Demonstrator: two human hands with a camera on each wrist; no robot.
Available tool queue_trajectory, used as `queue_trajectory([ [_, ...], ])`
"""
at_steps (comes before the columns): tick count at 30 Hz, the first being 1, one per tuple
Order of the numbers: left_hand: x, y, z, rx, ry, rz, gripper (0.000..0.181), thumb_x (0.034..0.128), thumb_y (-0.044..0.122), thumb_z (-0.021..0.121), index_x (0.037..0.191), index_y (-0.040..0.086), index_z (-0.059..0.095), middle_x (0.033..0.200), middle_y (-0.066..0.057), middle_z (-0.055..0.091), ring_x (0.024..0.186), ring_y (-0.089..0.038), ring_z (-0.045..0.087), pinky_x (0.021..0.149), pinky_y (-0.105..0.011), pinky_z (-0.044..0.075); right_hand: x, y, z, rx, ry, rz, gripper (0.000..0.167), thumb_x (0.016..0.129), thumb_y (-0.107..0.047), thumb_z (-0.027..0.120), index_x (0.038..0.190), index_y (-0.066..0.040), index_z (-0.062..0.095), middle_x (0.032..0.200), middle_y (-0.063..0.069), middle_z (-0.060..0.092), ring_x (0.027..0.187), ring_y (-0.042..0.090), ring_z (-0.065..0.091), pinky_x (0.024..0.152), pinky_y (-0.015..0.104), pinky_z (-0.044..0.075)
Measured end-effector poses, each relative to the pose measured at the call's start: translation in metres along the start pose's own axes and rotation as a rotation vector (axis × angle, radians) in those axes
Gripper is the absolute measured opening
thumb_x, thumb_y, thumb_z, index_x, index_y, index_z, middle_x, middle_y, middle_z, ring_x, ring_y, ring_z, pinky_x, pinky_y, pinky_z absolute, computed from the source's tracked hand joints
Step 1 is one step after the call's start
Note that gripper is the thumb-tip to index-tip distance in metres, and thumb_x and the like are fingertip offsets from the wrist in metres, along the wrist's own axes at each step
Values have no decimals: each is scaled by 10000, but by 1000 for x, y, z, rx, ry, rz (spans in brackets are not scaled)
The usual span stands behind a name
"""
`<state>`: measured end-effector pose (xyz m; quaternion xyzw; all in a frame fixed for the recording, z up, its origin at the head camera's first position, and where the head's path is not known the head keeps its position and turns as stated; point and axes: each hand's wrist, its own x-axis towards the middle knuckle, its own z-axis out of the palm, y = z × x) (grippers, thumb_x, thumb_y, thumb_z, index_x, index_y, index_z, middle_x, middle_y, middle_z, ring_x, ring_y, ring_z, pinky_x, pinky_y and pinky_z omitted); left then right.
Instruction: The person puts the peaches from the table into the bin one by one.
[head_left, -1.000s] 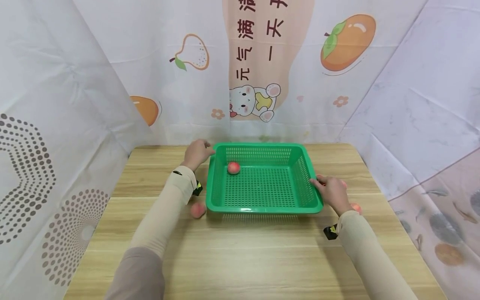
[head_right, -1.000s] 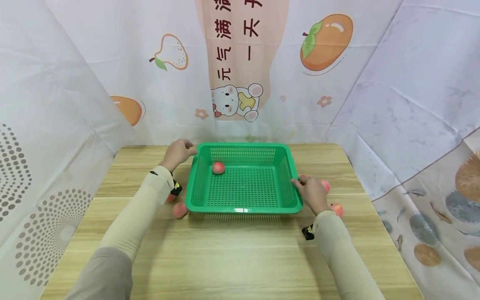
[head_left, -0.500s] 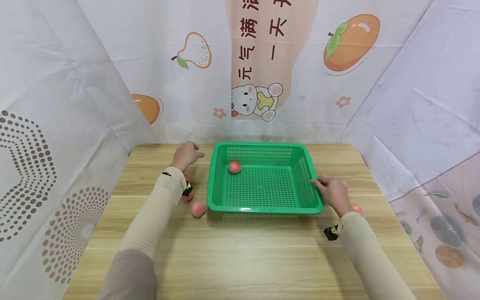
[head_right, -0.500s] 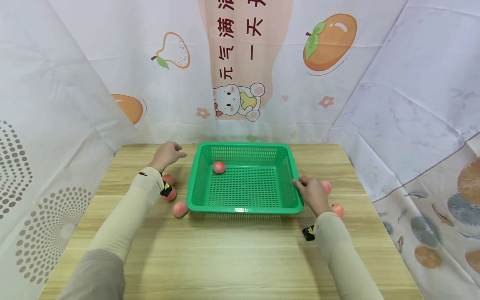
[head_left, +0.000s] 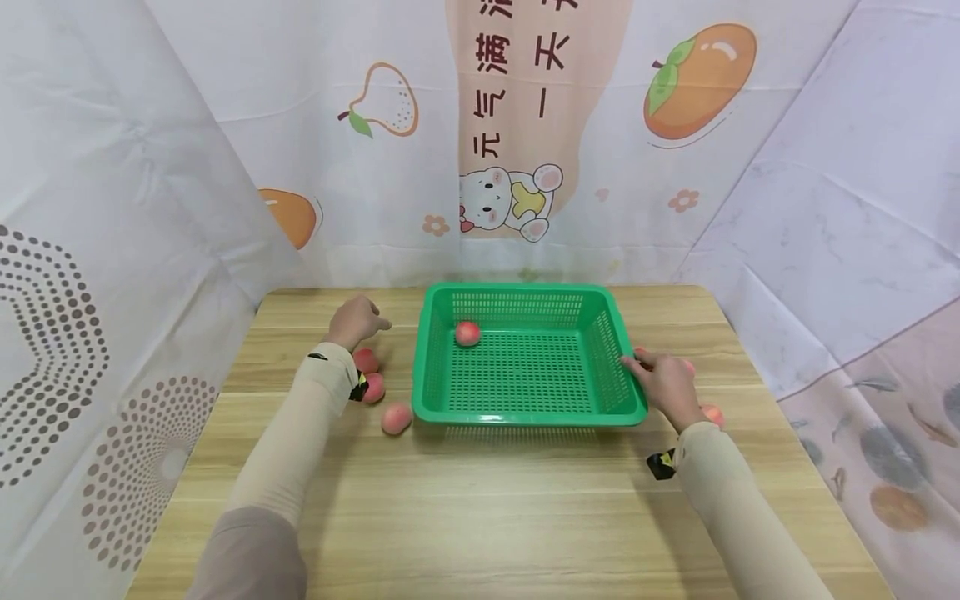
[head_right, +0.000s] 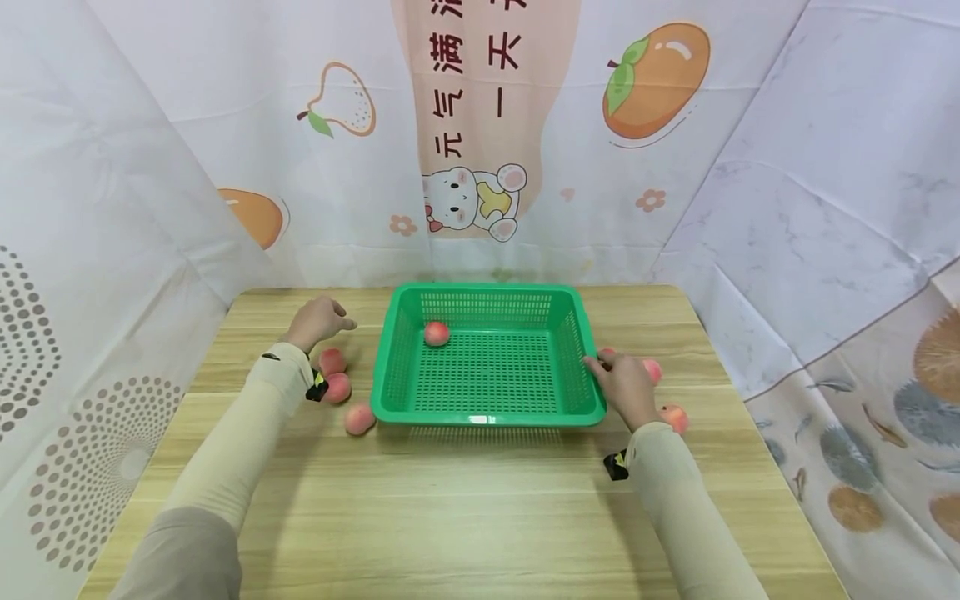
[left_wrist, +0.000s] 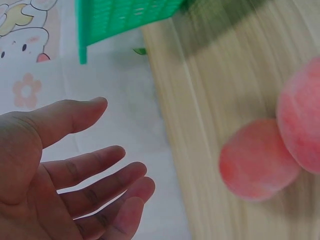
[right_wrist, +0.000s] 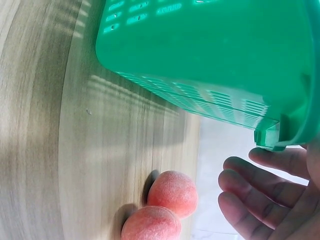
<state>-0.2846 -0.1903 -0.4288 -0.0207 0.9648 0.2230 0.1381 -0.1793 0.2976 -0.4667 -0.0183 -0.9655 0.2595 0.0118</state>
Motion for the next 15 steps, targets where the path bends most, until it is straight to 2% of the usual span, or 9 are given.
queue_trajectory([
  [4,-1,-11,4,-3,-4,-7,451,898,256,667,1204,-71,616,1259,-244,616,1155,-399,580,973,-500,472,-1,0,0,7,3,0,524,1005,-343,533,1282,100,568,1247,292,596,1074,426,635,787,478,545],
  [13,-6,-27,16,25,-44,-81,399,891,254,664,1137,-59,638,1185,-226,651,1089,-391,604,908,-492,485,-2,-1,0,7,-3,12,535,1007,-351,527,1293,101,557,1278,291,574,1151,443,588,880,532,517],
  [15,-7,-30,18,36,-38,-96,328,876,242,658,1038,-44,672,1100,-209,678,1006,-355,619,837,-458,501,-2,-1,0,5,1,13,532,1006,-351,530,1289,99,562,1273,293,576,1144,443,592,881,533,516],
])
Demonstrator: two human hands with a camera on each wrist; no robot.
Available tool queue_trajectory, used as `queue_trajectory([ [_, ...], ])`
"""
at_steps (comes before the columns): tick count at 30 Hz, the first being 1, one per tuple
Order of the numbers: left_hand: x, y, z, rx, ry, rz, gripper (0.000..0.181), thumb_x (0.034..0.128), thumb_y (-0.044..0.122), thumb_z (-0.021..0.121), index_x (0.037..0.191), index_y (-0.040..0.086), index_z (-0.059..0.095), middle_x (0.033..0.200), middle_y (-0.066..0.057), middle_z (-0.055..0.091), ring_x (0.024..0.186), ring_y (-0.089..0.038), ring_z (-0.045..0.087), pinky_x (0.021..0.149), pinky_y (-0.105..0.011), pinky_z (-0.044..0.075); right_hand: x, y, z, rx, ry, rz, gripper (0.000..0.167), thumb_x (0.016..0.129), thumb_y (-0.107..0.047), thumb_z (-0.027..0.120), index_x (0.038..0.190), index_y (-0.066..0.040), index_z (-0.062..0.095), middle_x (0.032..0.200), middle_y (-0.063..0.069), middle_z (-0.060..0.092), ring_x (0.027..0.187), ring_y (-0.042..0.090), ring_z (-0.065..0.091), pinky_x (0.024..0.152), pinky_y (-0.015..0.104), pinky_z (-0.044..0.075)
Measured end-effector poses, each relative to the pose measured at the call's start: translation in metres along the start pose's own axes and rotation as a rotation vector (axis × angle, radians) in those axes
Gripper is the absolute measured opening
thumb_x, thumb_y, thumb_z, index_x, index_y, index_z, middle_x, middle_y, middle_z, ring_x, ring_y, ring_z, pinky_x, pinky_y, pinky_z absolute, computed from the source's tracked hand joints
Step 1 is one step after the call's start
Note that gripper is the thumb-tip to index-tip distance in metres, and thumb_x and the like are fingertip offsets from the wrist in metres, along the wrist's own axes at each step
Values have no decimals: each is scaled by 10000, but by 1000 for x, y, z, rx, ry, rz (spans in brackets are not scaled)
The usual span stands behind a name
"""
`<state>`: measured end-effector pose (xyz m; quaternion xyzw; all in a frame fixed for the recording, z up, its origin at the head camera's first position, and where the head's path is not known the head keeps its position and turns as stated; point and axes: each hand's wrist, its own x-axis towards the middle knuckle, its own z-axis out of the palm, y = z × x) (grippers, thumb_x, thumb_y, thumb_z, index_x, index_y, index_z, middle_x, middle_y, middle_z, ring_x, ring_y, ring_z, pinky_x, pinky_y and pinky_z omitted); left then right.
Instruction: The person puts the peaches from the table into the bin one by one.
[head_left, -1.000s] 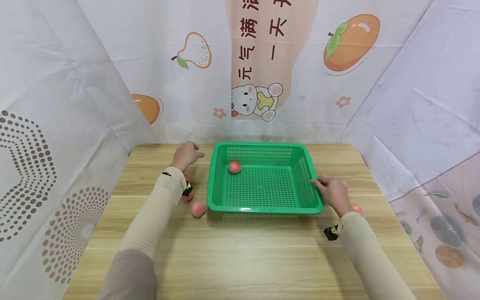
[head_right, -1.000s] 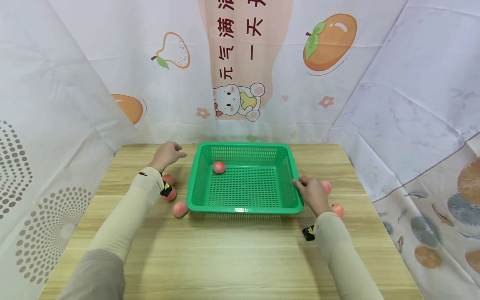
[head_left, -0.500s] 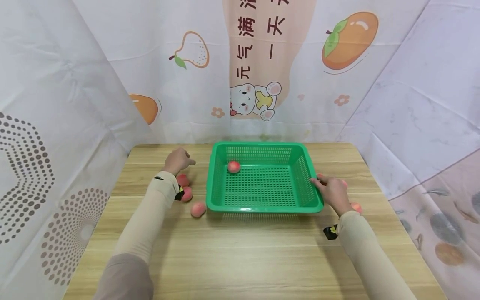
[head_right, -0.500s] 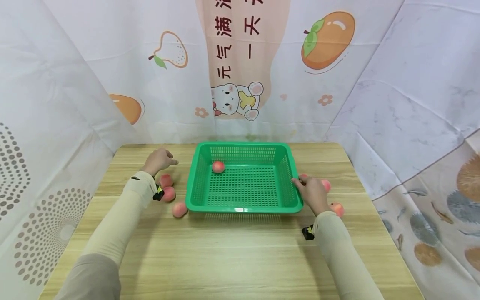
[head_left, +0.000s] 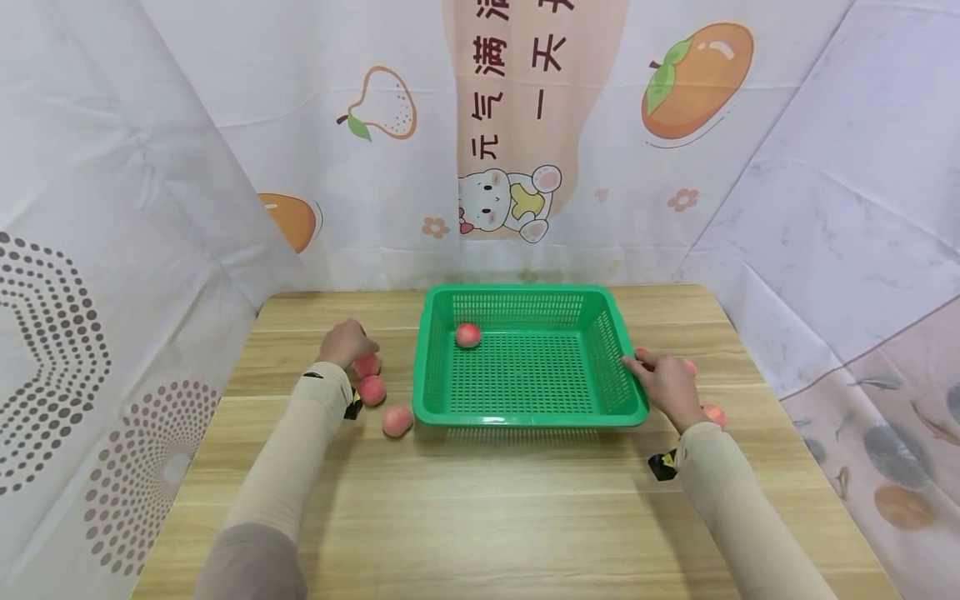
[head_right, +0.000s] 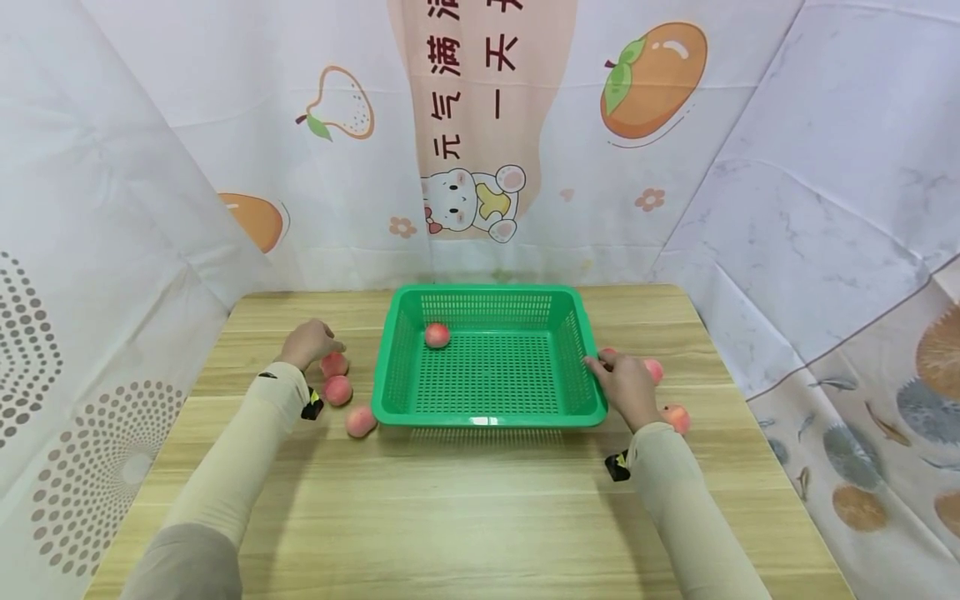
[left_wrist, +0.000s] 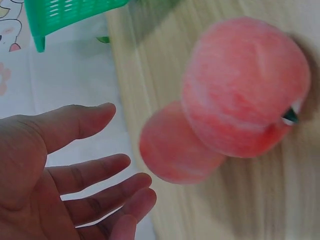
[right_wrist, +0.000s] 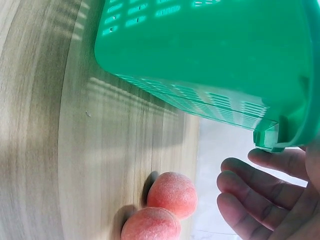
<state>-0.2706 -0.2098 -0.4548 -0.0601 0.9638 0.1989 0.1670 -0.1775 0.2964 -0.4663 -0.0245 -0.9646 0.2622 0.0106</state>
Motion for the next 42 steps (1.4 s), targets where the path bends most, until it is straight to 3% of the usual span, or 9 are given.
queue_trajectory([
  [5,-3,-9,5,45,34,-53,232,853,272,648,804,46,672,920,-139,675,829,-248,570,691,-395,480,-1,0,0,-6,11,-4,514,1002,-338,542,1265,101,579,1238,301,593,1076,433,633,817,503,538],
  [11,-6,-14,7,55,38,-62,342,884,374,634,869,36,680,1048,-189,672,914,-282,582,784,-462,490,1,1,1,-3,15,7,506,996,-333,555,1263,96,582,1241,291,594,1025,396,667,692,374,523],
  [16,-6,-14,7,58,8,-72,398,893,422,617,870,30,682,1071,-194,664,911,-284,575,771,-438,488,1,0,0,-8,14,9,509,995,-333,557,1260,100,584,1204,307,611,882,324,681,625,287,469],
  [19,-6,-12,8,60,-14,-84,433,903,450,605,870,24,679,1079,-207,659,912,-292,576,772,-434,488,0,-1,-1,-8,16,15,499,995,-325,559,1258,99,588,1201,305,614,873,318,677,640,322,493],
  [23,-6,-12,9,61,-32,-93,456,915,471,588,871,23,663,1085,-215,646,909,-295,564,770,-431,481,-1,-3,-1,-9,18,20,503,998,-334,551,1258,95,590,1229,292,602,1001,381,670,728,410,531],
  [29,-3,-14,10,43,-45,-70,430,909,467,587,786,56,619,989,-166,623,854,-266,520,734,-395,456,-1,-5,-2,-5,16,22,518,1001,-351,541,1259,97,588,1236,303,591,1026,398,655,759,443,528],
  [36,-3,-16,9,27,-10,-45,407,892,453,598,688,104,553,842,-103,594,803,-244,525,693,-369,448,-1,-4,-1,4,7,28,522,1005,-356,531,1281,84,576,1261,289,585,1120,428,614,826,495,535],
  [42,-3,-16,8,2,26,-36,389,880,429,609,790,52,644,864,-110,634,800,-242,540,678,-364,451,-1,-5,-2,3,1,27,545,1005,-378,524,1276,92,577,1256,297,582,1121,439,608,847,514,525],
])
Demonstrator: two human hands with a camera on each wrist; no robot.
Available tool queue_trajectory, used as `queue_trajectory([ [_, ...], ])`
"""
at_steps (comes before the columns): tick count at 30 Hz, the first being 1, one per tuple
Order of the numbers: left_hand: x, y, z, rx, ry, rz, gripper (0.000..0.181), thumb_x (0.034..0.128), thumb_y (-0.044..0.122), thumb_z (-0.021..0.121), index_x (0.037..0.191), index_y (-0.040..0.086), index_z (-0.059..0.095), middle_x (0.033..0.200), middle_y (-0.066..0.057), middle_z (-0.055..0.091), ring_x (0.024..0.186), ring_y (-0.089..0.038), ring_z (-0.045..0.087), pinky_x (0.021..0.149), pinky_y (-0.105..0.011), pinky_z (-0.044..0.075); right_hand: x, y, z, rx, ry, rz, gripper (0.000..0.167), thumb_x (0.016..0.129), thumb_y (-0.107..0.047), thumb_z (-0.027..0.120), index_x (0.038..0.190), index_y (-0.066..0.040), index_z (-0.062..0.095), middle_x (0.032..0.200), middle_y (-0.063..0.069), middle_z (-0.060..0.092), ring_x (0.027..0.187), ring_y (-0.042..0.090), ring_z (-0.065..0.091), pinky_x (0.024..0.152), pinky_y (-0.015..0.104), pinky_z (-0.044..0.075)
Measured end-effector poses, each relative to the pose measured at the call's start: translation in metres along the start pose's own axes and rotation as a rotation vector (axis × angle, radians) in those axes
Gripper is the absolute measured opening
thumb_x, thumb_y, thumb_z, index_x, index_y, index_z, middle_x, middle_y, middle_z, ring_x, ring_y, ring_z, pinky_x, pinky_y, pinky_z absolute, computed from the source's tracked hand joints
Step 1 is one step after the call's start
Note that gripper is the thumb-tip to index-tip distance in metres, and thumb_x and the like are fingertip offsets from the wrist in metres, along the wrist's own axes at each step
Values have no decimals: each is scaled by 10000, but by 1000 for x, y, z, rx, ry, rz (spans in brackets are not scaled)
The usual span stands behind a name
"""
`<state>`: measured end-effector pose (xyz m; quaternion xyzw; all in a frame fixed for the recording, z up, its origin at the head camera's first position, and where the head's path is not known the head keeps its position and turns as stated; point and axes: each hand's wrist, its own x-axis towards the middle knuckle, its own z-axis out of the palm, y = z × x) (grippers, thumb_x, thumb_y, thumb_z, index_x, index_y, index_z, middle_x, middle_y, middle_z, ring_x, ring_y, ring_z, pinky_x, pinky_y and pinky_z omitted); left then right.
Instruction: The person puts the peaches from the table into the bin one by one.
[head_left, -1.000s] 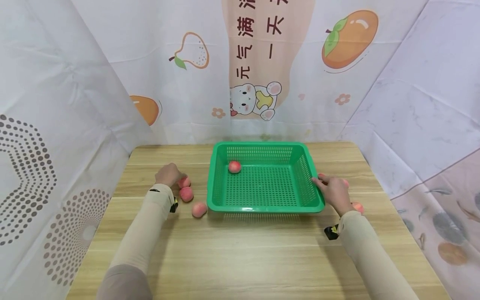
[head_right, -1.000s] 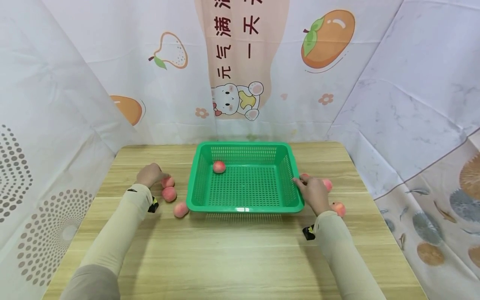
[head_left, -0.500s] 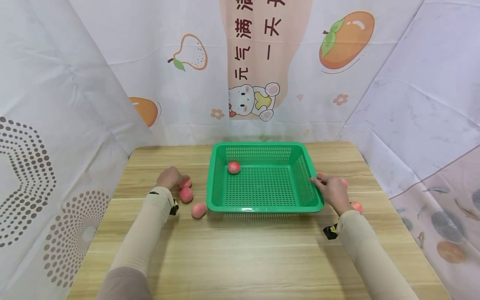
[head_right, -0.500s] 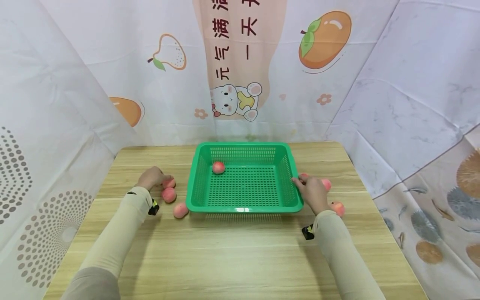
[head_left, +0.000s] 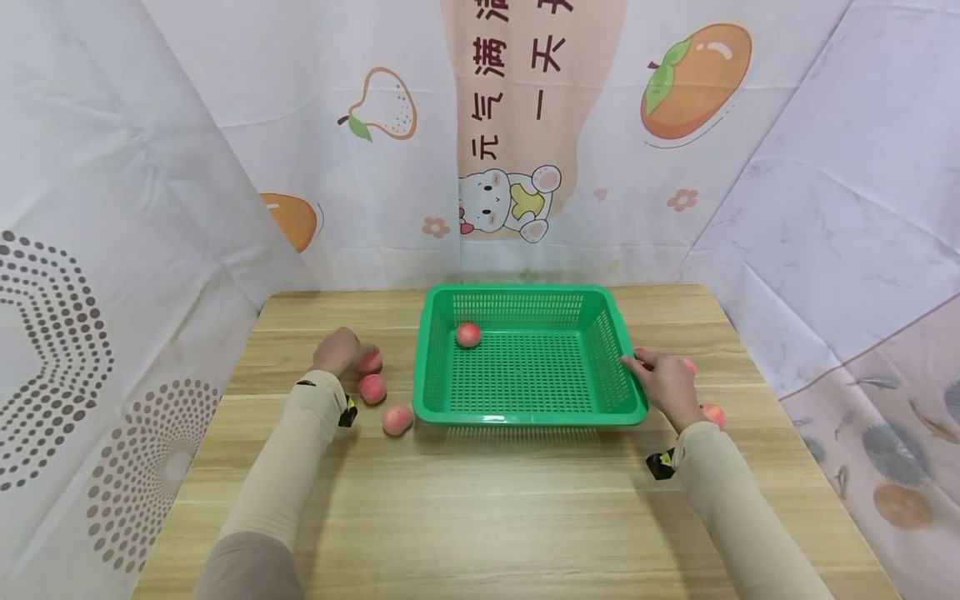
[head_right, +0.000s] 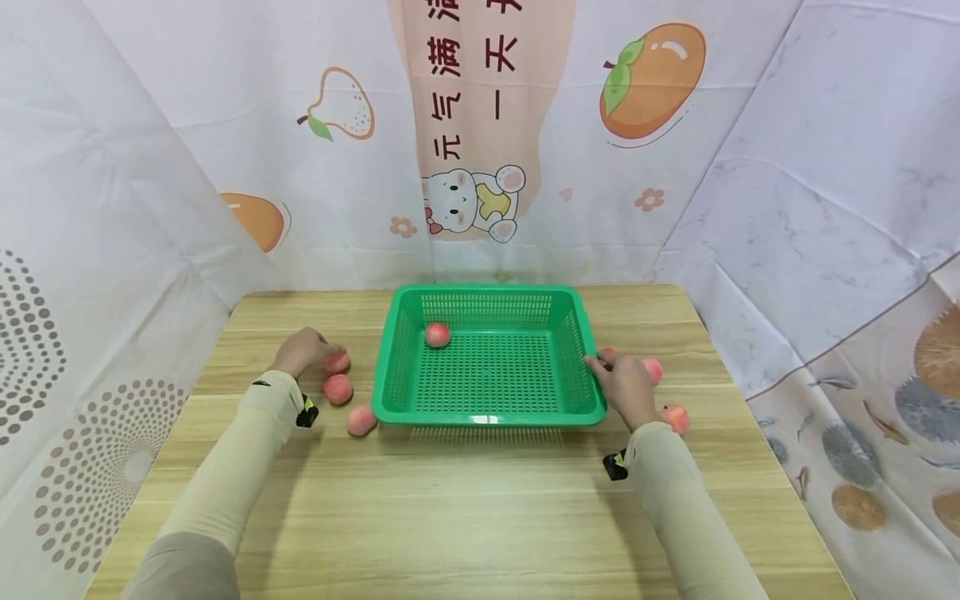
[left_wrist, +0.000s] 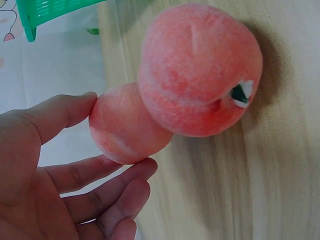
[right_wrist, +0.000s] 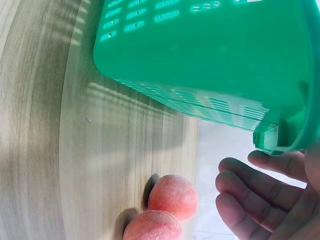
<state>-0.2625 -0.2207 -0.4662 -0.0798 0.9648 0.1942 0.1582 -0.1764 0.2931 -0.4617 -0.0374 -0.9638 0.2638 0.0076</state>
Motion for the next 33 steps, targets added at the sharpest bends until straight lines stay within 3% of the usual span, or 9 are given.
queue_trajectory([
  [3,1,1,-1,-15,12,11,438,883,434,608,937,8,693,1013,-167,686,880,-276,589,731,-399,482,0,-1,-1,2,-1,3,541,1006,-374,525,1279,90,575,1266,288,579,1144,439,594,868,518,520],
  [8,2,2,-4,-56,13,26,519,900,428,590,1141,-26,663,1217,-224,649,1084,-368,611,881,-470,495,0,-2,-2,5,-6,9,549,1003,-380,527,1277,94,574,1250,295,586,1027,400,658,730,404,528],
  [12,2,4,-8,-79,31,43,526,910,421,574,1175,-28,642,1244,-236,631,1129,-398,593,918,-494,482,0,-2,-2,2,-8,8,546,1001,-379,533,1273,94,578,1242,295,591,949,362,673,670,327,489],
  [16,1,7,-12,-95,57,54,514,921,423,569,1173,-20,634,1231,-231,635,1110,-393,598,902,-492,481,0,0,-2,-2,-8,3,541,1002,-371,534,1271,96,579,1212,305,608,884,340,672,662,329,486],
  [20,2,12,-13,-112,89,52,515,922,425,577,1193,-11,625,1241,-222,632,1117,-387,594,911,-493,474,1,1,-2,1,-12,0,540,1001,-364,536,1270,103,574,1154,321,632,725,249,632,608,299,459],
  [23,3,14,-13,-125,119,51,526,919,426,580,1217,-6,615,1260,-220,625,1133,-400,586,934,-505,464,1,1,-2,3,-10,-1,536,1000,-360,540,1268,103,575,1147,323,635,708,223,615,596,274,433],
  [30,4,20,-13,-142,161,57,531,913,444,582,1234,24,619,1268,-200,629,1139,-395,584,935,-503,463,1,0,-2,20,-22,19,540,1000,-366,539,1284,92,567,1263,299,577,908,311,664,627,280,450],
  [33,4,23,-14,-147,173,76,521,917,441,579,1221,20,620,1246,-206,637,1123,-397,585,928,-500,458,1,0,-2,18,-27,27,539,1001,-365,537,1294,87,562,1272,299,570,923,317,655,628,274,440],
])
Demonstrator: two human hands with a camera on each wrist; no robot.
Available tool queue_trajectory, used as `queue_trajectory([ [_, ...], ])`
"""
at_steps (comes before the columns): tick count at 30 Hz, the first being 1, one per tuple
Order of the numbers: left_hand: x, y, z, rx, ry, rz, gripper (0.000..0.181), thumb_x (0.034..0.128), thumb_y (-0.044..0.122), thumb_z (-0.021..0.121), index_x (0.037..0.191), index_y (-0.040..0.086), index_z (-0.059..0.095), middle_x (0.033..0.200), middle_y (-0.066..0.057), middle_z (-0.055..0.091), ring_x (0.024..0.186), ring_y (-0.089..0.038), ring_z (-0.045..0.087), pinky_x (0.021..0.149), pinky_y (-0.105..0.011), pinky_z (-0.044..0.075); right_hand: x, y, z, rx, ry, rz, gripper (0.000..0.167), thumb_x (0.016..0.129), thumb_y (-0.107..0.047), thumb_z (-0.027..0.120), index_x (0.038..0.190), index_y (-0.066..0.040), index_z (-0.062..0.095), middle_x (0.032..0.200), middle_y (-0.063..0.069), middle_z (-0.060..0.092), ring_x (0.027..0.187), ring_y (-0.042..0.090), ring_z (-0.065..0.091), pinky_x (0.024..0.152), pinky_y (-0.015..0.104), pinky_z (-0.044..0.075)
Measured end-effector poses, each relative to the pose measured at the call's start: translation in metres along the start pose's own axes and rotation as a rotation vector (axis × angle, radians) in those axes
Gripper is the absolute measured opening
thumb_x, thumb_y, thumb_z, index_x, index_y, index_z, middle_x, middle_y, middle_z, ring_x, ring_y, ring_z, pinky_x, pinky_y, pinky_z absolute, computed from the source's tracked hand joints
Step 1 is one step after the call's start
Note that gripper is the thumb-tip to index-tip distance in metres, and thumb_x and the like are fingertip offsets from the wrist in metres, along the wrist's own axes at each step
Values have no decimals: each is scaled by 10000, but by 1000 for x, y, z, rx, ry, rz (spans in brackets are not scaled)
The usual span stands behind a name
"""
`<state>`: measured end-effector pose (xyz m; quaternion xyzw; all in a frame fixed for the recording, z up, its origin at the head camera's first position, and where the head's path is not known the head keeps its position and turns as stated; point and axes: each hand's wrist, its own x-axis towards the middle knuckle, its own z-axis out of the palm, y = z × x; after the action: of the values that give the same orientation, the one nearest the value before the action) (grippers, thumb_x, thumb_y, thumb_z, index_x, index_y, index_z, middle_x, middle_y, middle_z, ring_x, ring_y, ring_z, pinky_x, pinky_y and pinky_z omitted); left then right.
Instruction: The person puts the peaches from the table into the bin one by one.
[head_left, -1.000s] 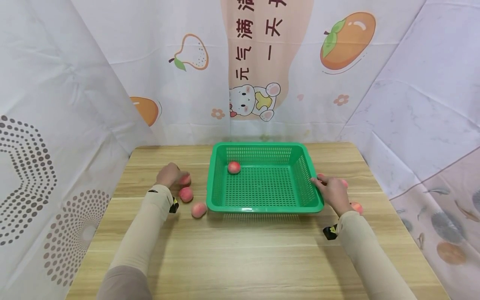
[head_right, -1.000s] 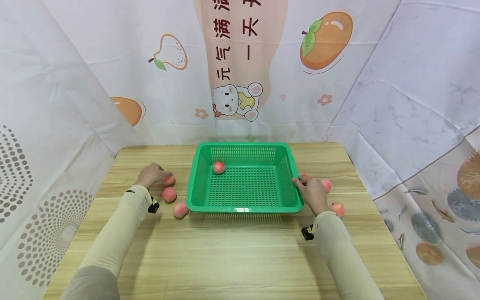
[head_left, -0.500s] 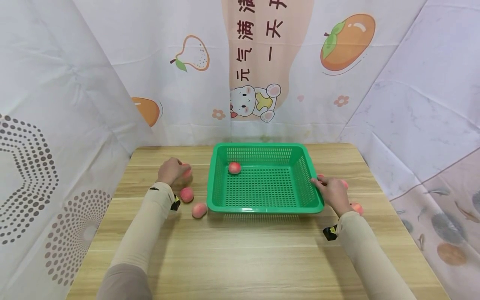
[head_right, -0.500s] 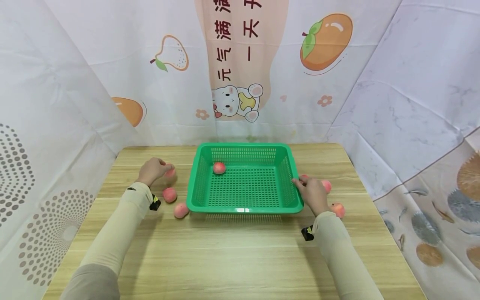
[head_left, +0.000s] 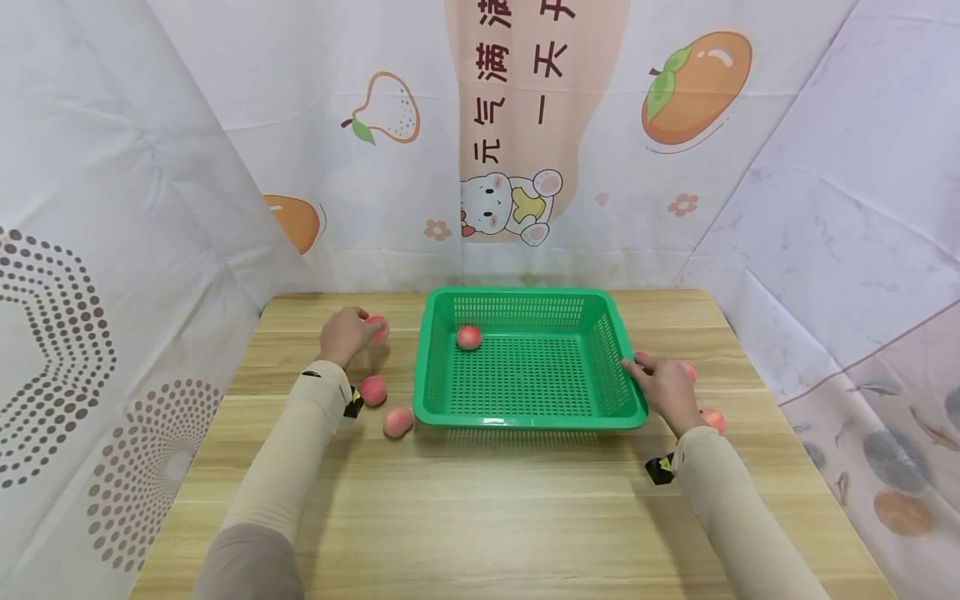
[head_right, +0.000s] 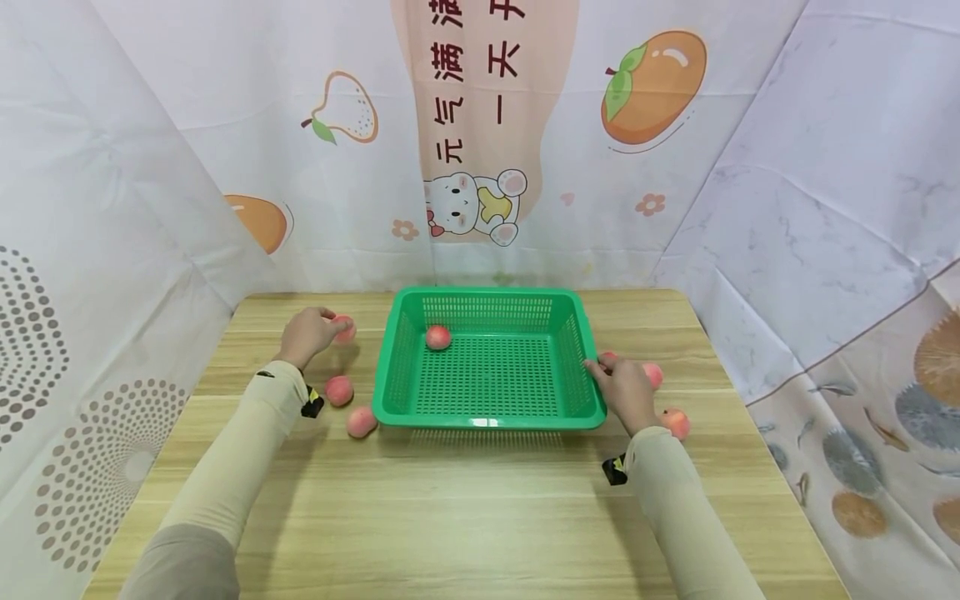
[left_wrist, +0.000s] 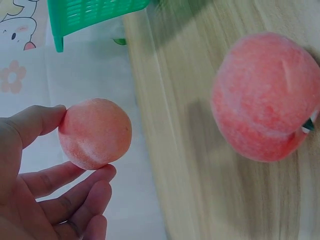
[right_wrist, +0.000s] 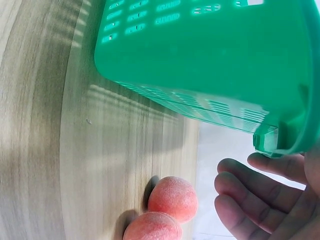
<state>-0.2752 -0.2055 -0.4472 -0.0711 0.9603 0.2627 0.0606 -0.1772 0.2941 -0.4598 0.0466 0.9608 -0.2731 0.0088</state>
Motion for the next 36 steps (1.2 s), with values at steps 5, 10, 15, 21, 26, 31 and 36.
queue_trajectory([
  [5,1,6,-2,-6,-1,9,522,925,447,581,1222,19,614,1238,-211,637,1108,-395,582,918,-489,458,-1,1,1,-9,14,-17,523,1003,-347,538,1284,93,567,1266,298,573,907,310,653,630,273,439],
  [10,0,9,-2,-31,1,-2,523,934,436,582,1255,24,598,1262,-207,625,1121,-398,571,912,-489,460,0,1,2,-19,9,-29,540,1007,-359,524,1286,102,561,1261,302,575,834,289,638,610,274,426],
  [15,2,16,0,-38,40,43,534,933,447,579,1256,23,606,1208,-184,663,1066,-370,600,890,-471,480,0,1,0,-15,-2,-14,543,1008,-367,521,1287,97,564,1199,315,617,779,270,617,598,277,423],
  [21,6,27,0,-72,47,56,533,926,447,587,1270,40,606,1207,-159,665,1060,-347,604,906,-468,474,-1,0,1,-14,7,-19,549,1012,-378,509,1283,95,566,1256,303,579,951,373,658,690,378,494],
  [26,9,36,-2,-75,63,79,518,919,440,592,1252,44,620,1179,-150,683,1046,-345,618,888,-468,483,1,-1,3,-20,18,-33,541,1013,-370,508,1281,96,570,1195,314,619,853,330,659,675,361,491],
  [31,10,43,-1,-69,83,95,479,920,446,606,1194,55,650,1125,-136,698,990,-328,623,837,-445,483,1,0,4,-17,8,-21,536,1012,-366,512,1292,87,566,1063,313,672,691,219,582,607,286,439],
  [36,7,52,1,-78,84,105,475,915,444,611,1184,55,649,1084,-134,704,956,-319,616,818,-433,482,-1,2,5,-26,18,-20,544,1010,-383,509,1289,80,570,1032,314,675,683,214,574,610,295,440],
])
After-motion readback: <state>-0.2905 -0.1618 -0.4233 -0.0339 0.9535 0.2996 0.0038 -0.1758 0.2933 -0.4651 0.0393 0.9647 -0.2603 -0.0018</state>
